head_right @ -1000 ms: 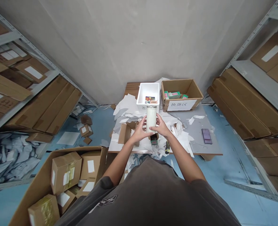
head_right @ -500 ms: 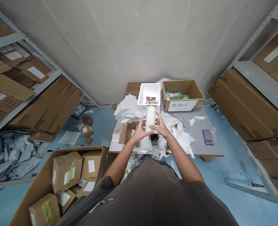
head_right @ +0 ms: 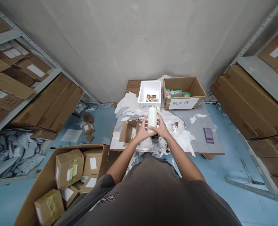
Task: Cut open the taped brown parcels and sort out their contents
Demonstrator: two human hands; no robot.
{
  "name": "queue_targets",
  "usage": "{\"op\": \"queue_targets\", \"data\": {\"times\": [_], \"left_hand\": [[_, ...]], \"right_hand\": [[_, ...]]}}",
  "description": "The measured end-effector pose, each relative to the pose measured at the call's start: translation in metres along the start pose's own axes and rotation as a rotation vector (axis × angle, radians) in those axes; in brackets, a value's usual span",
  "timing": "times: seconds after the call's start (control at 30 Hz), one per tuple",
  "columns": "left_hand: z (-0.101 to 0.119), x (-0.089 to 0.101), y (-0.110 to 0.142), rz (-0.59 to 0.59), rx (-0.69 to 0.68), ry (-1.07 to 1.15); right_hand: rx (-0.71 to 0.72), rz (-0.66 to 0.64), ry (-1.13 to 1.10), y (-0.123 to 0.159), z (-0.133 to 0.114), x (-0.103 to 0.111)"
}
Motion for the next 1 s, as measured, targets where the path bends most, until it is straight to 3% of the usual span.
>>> {"op": "queue_targets", "data": {"times": [0.13,0.27,0.37,0.53,0.7,0.77,0.9,1.0], "left_hand": [[0.000,-0.001,0.000,-0.094,-0.016,0.103],[-0.003,0.002,0.003,-0.065,0.012,0.005],[-0.002,-0.005,0.006,-0.090,0.034,0.095],[0.004,-0.004,0.006,-0.062,0.001,-0.012],[-0.006,0.000,0.005,-0.162,-0.014,0.047],[-0.013,0.010,-0.002,-0.170,0.008,-0.011],[-0.016,0.034,-0.034,0.007,0.081,-0.185],[-0.006,0.025,-0.059,-0.009,0.071,-0.381]], "right_hand": [[-0.037,-0.075,-0.021,0.001,0.002,0.001],[-0.051,-0.006,0.033,0.001,0.007,0.004],[-0.030,-0.042,0.038,0.004,0.009,-0.001],[-0.014,-0.018,0.047,0.009,0.009,-0.002],[-0.032,-0.021,0.079,0.005,0.018,0.006],[-0.032,0.022,0.124,0.002,0.028,0.011],[-0.012,0.105,0.252,-0.001,0.050,0.015],[0.028,0.177,0.346,-0.003,0.065,0.010]]}}
Point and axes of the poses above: each hand's wrist, its own y-axis away from the middle knuckle, its own x-axis out of the back of the hand, z = x × y, the point moved 6 cm from there along -y, towards the middle knuckle, and after that the axes turned 15 degrees about -x, right-handed, at the moved point
